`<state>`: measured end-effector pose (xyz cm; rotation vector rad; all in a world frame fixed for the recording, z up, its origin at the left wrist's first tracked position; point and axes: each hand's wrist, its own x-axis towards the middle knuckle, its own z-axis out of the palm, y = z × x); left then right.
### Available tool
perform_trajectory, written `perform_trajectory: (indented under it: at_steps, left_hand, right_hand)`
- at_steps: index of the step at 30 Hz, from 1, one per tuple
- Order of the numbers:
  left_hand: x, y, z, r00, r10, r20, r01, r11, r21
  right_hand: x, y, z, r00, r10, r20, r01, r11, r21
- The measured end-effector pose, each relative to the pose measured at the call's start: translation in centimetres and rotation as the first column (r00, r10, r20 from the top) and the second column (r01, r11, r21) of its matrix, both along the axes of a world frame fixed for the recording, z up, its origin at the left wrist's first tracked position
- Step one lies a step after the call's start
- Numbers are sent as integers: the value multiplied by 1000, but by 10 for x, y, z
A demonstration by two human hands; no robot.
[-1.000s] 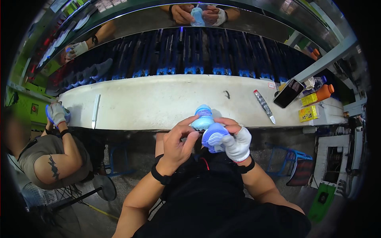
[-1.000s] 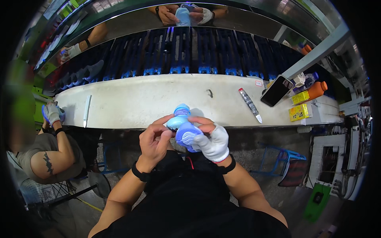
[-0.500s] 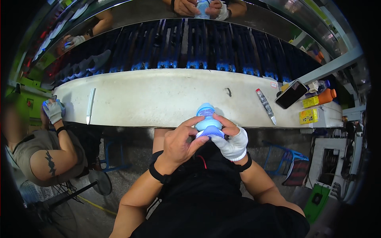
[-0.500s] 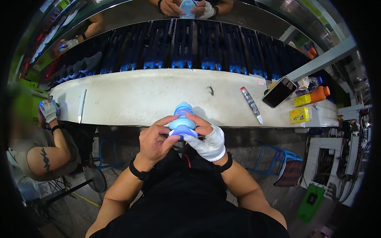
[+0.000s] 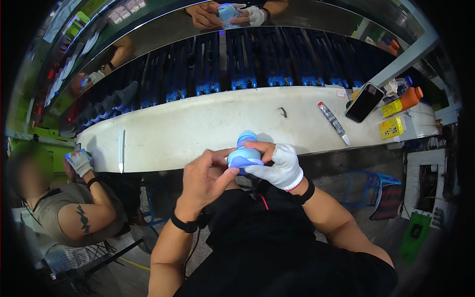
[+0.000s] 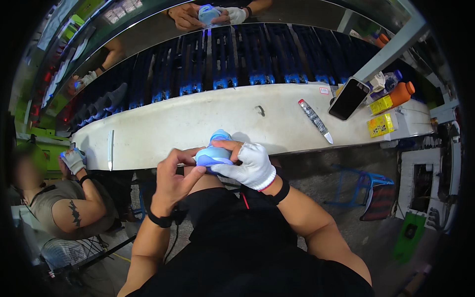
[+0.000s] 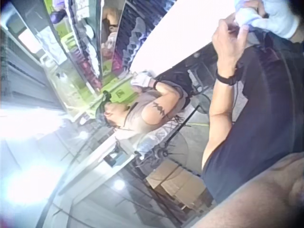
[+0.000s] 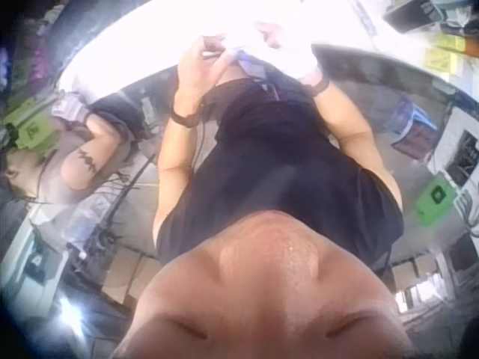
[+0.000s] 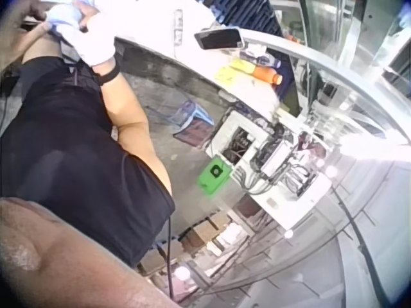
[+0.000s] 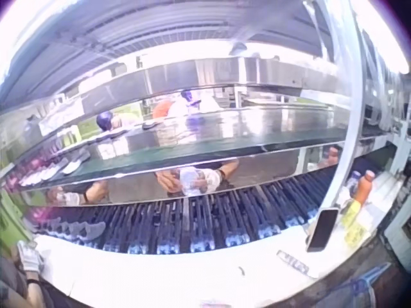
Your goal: Checking shoe uppers and soles for quality and placing them on a conveyor system.
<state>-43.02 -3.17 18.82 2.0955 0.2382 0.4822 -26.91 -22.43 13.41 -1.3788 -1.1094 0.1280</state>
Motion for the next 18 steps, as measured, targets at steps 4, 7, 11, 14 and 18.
perform_trajectory:
  at_steps: [4,7,11,14,18]
  left_hand:
    - [17,-1,39,991,-107,-76,129,910,395]
    - [11,5,27,965,-110,-240,206,882,424]
    - [-1,19,10,953,-97,-287,197,918,345]
    - [-10,15,-6,973,-44,-228,132,912,389]
    - [-20,6,-21,995,25,-95,18,906,422]
  right_hand:
    - [-17,6,11,971,-83,224,108,989,-99]
    - [-20,-7,3,956,-81,283,173,933,-315]
    - [-10,-24,-9,937,-88,337,217,905,-367]
    - [-12,-19,-10,936,-99,337,229,900,-371]
    - [-16,-13,-18,935,-142,325,253,910,-329]
